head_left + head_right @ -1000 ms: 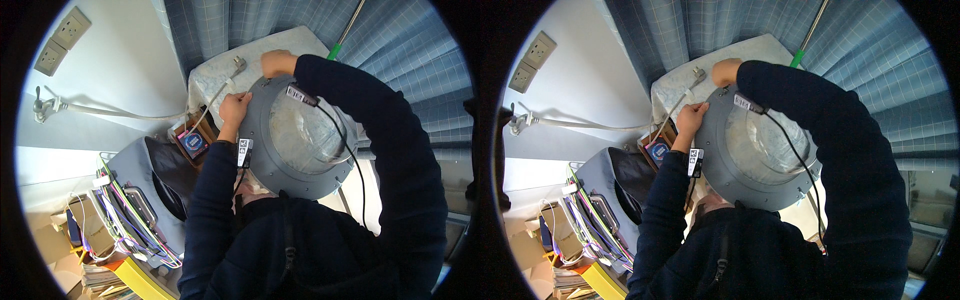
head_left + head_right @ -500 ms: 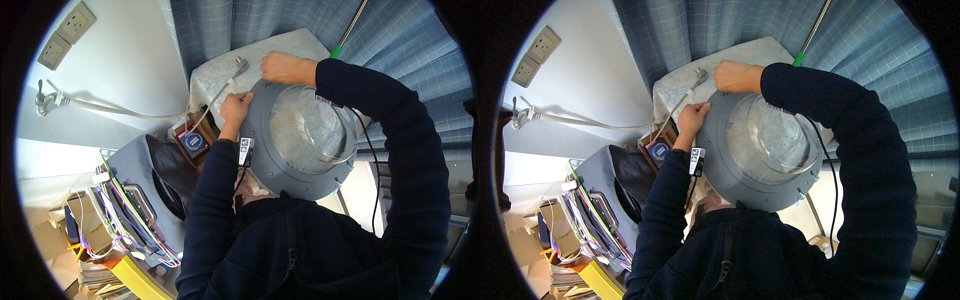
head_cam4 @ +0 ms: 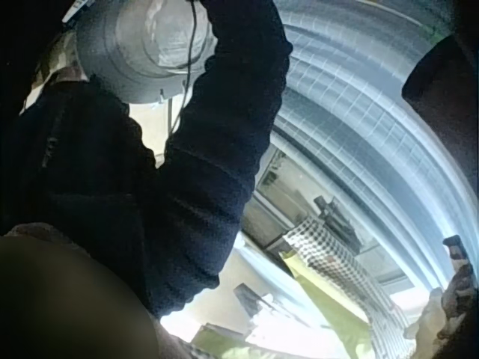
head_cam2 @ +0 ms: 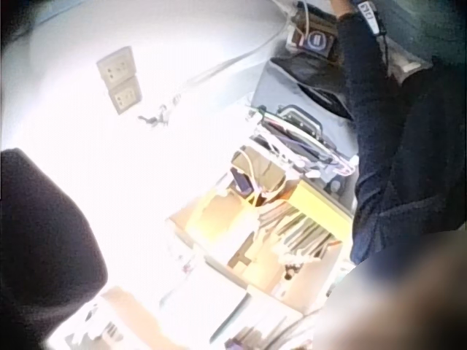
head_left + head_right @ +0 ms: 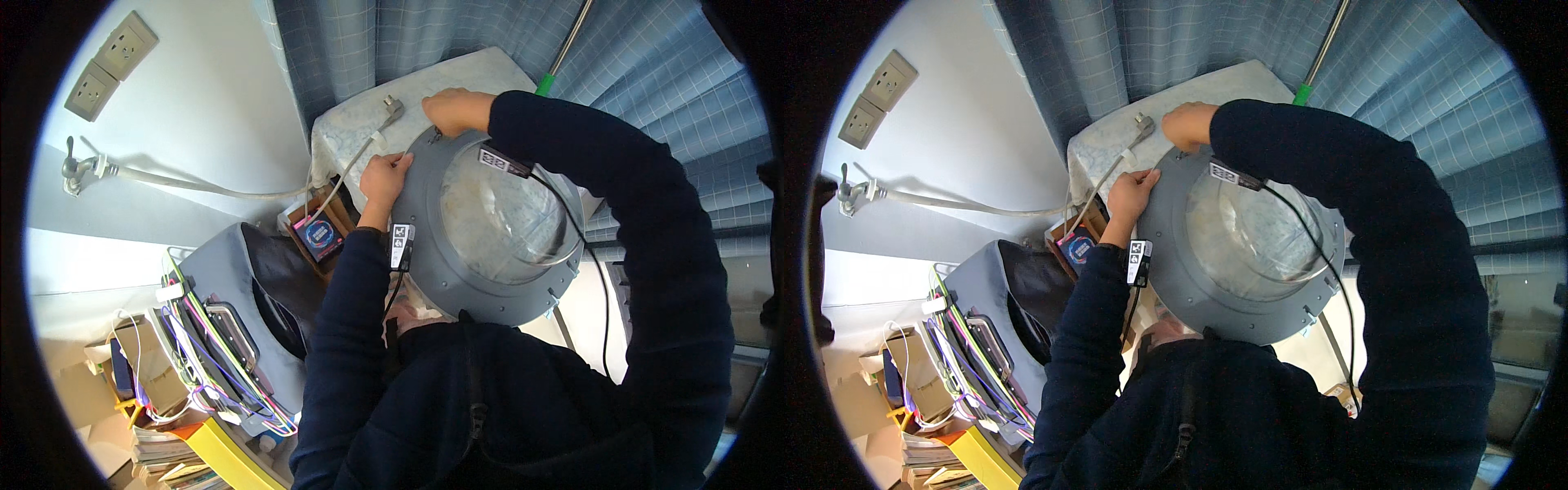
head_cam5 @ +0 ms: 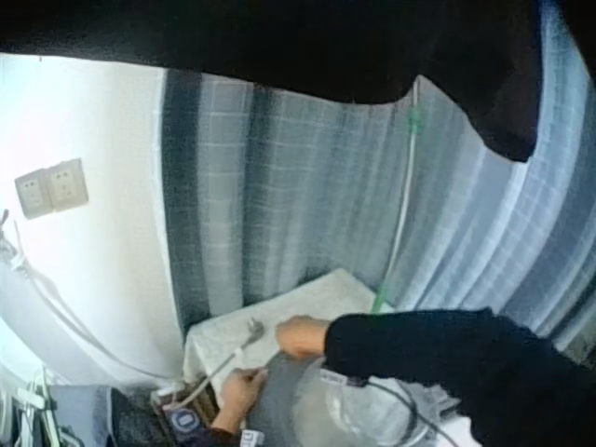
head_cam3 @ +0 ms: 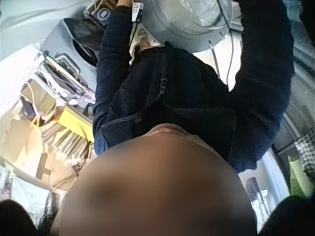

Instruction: The person uses a screwdriver to fasten screws around the perimeter of a circular appliance door frame. They work methodically around the rim, tightening each screw in turn while stabilizing the frame with the other hand.

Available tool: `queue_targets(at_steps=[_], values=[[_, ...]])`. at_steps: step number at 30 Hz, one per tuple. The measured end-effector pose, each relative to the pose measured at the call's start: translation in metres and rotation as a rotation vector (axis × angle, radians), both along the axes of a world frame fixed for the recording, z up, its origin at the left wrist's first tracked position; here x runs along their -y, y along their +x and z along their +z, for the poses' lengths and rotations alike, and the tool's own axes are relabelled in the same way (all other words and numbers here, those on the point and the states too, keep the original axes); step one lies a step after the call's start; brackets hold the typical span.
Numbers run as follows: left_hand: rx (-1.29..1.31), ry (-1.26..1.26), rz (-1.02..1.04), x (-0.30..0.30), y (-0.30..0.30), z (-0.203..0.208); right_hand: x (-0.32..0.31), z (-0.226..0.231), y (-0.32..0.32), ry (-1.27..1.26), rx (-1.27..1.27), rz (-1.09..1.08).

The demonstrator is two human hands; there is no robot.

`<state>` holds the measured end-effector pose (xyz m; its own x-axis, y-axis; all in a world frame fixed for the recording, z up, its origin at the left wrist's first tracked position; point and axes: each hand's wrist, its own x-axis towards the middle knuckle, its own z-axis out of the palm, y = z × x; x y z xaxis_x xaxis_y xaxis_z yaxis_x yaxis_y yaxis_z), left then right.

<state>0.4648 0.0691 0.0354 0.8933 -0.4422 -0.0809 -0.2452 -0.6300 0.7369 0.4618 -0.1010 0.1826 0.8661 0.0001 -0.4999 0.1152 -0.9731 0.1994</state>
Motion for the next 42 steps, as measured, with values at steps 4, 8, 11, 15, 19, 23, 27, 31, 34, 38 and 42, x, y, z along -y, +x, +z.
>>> queue_targets(at_steps=[4,8,11,15,19,23,27,31,34,38,42], values=[[-0.03,0.007,-0.002,0.001,0.0,0.001,0.012,-0.001,-0.013,-0.09,0.379,0.626],[-0.029,-0.004,0.014,0.0,0.0,0.001,0.022,-0.001,-0.016,-0.187,0.309,0.849],[-0.026,-0.01,0.034,0.002,-0.002,0.001,0.025,-0.001,-0.019,-0.126,0.304,0.755],[0.05,-0.028,0.054,0.003,-0.005,-0.003,0.015,0.002,-0.019,-0.06,0.244,0.498],[0.024,-0.09,-0.102,-0.004,0.003,-0.007,-0.003,0.005,-0.009,-0.093,0.161,0.181],[-0.052,-0.152,-0.362,-0.021,0.011,-0.013,-0.009,0.009,-0.006,-0.106,0.125,0.063],[-0.018,-0.302,-0.468,-0.034,0.008,-0.017,-0.01,0.008,-0.014,-0.076,0.164,0.021],[-0.032,-0.363,-0.435,-0.037,0.001,-0.019,-0.015,0.009,-0.024,-0.112,0.203,0.036],[0.053,-0.381,-0.413,-0.038,-0.004,-0.02,-0.001,0.021,-0.037,-0.07,0.281,-0.004],[0.153,-0.372,-0.371,-0.037,-0.009,-0.022,0.054,0.053,-0.064,-0.051,0.469,0.023],[0.277,-0.312,-0.241,-0.034,-0.02,-0.025,0.11,0.066,-0.094,-0.015,0.541,0.087]])
